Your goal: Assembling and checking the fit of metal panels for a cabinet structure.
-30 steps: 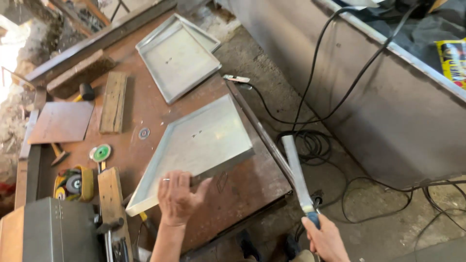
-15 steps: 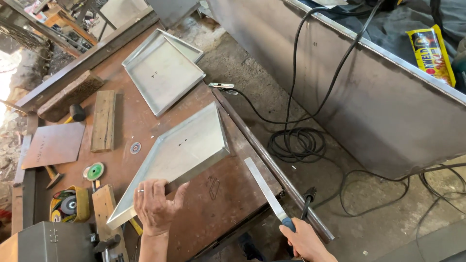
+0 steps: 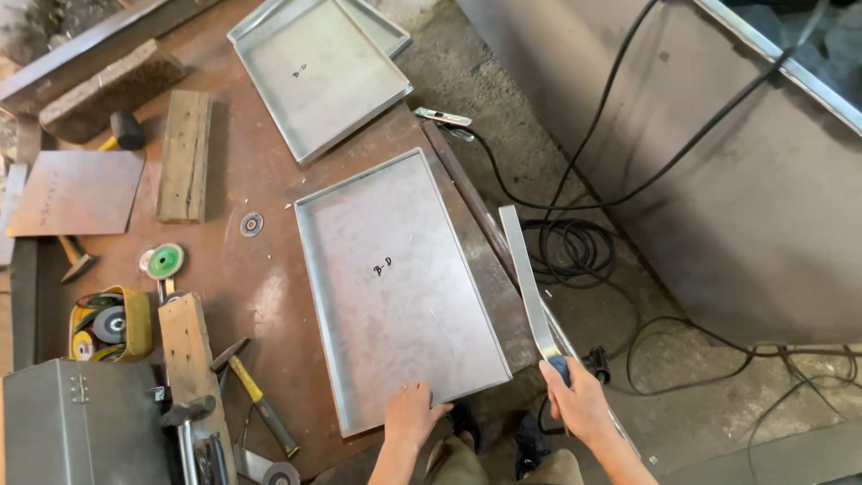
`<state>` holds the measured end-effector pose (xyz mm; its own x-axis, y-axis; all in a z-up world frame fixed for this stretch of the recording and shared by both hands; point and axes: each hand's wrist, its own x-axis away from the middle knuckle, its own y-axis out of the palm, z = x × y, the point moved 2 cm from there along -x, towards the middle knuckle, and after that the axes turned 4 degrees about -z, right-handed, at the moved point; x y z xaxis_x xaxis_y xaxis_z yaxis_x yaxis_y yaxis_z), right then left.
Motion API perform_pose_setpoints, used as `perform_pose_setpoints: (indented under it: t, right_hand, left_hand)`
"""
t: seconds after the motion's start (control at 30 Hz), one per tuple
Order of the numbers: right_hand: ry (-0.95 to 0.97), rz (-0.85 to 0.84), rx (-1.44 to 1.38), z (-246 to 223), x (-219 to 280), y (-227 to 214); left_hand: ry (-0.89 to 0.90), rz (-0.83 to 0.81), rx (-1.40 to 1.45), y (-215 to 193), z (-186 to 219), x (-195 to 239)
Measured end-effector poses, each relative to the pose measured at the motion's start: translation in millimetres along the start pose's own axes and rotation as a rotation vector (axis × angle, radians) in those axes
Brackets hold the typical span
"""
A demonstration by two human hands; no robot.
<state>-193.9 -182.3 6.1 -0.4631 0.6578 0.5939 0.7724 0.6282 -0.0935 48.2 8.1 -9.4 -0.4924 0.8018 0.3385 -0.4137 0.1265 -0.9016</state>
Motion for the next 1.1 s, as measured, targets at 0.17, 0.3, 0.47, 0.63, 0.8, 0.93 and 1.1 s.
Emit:
perform_pose_setpoints:
  t: [0.17,0.3,0.47,0.63,0.8,0.93,1.1]
  right_hand:
    - [-0.016,0.009,-0.033,-19.0,-62.8,34.0]
    - [-0.216,0.199,0.214,-84.5,-94.5,56.4]
    - [-0.349,0.324,0.244,-125.8,-141.6,81.2]
    - [-0.191,0.218,0.53,-69.4,-199.3,85.2]
    - [-0.164,0.24,0.463,-128.5,-190.3,81.3]
    - [-0.206,0.224,0.484,-81.2,-221.9,93.8]
    - [-0.192,0.163,0.542,-94.3,-205.4,92.3]
  left_hand:
    - [-0.028,-0.194,0.081,-49.5,21.8,-65.0]
    - [-0.05,-0.304,-0.047,-76.1,64.2,-127.4]
    - [-0.101,-0.514,-0.058,-64.8,74.3,-150.3]
    - [-0.12,-0.563,-0.019,-66.6,72.9,-152.4]
    - [-0.105,-0.549,-0.012,-64.5,69.9,-152.1]
    - [-0.105,-0.56,-0.01,-59.2,69.4,-154.8]
    - [-0.104,-0.545,-0.001,-58.0,67.5,-160.4]
